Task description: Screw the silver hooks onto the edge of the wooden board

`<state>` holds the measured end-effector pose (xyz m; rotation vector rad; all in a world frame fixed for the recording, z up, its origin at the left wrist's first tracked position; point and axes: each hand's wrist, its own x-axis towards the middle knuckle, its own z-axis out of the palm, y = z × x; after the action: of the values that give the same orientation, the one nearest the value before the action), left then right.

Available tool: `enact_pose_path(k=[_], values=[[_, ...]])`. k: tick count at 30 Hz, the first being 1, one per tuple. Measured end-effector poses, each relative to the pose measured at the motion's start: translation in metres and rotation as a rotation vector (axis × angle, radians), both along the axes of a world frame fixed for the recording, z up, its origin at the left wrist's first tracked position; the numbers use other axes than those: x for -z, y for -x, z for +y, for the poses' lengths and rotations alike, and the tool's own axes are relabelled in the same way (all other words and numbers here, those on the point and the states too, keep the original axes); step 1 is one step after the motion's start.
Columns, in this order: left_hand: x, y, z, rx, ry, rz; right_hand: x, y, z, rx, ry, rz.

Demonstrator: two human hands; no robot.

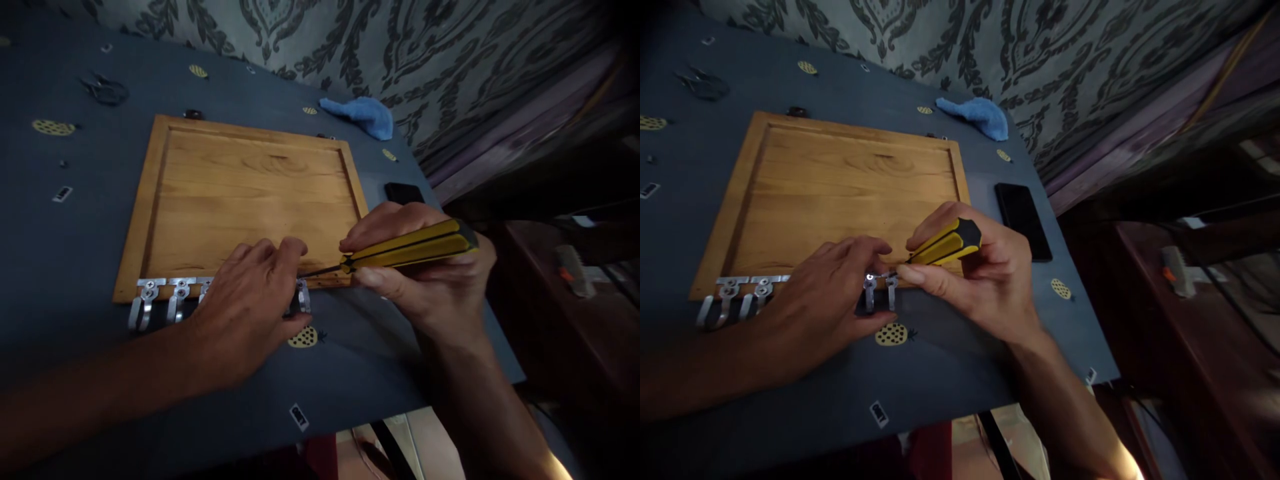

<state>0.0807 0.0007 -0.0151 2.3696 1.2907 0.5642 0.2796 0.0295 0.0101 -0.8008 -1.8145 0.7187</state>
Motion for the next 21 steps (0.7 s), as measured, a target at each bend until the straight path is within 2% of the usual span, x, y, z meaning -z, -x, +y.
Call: enact_pose_path(k=[4, 6, 9, 15, 21], values=[[0.001, 0.001, -0.001, 0.004, -0.004, 0.013, -0.008, -0.002, -0.006, -0.102, 0.224, 0.008], [0.002, 0.001, 0.000, 0.006, -0.006, 0.019, -0.009, -0.002, -0.008, -0.111, 0.265, 0.060], [0.002, 0.000, 0.000, 0.012, -0.021, 0.027, -0.006, 0.000, -0.008, -0.057, 0.218, 0.085], [0.002, 0.000, 0.000, 0.023, -0.048, 0.036, 0.003, 0.006, -0.010, 0.069, 0.000, 0.033], [0.004, 0.001, 0.000, 0.010, -0.038, 0.032, 0.014, 0.012, -0.018, 0.202, -0.048, 0.108]])
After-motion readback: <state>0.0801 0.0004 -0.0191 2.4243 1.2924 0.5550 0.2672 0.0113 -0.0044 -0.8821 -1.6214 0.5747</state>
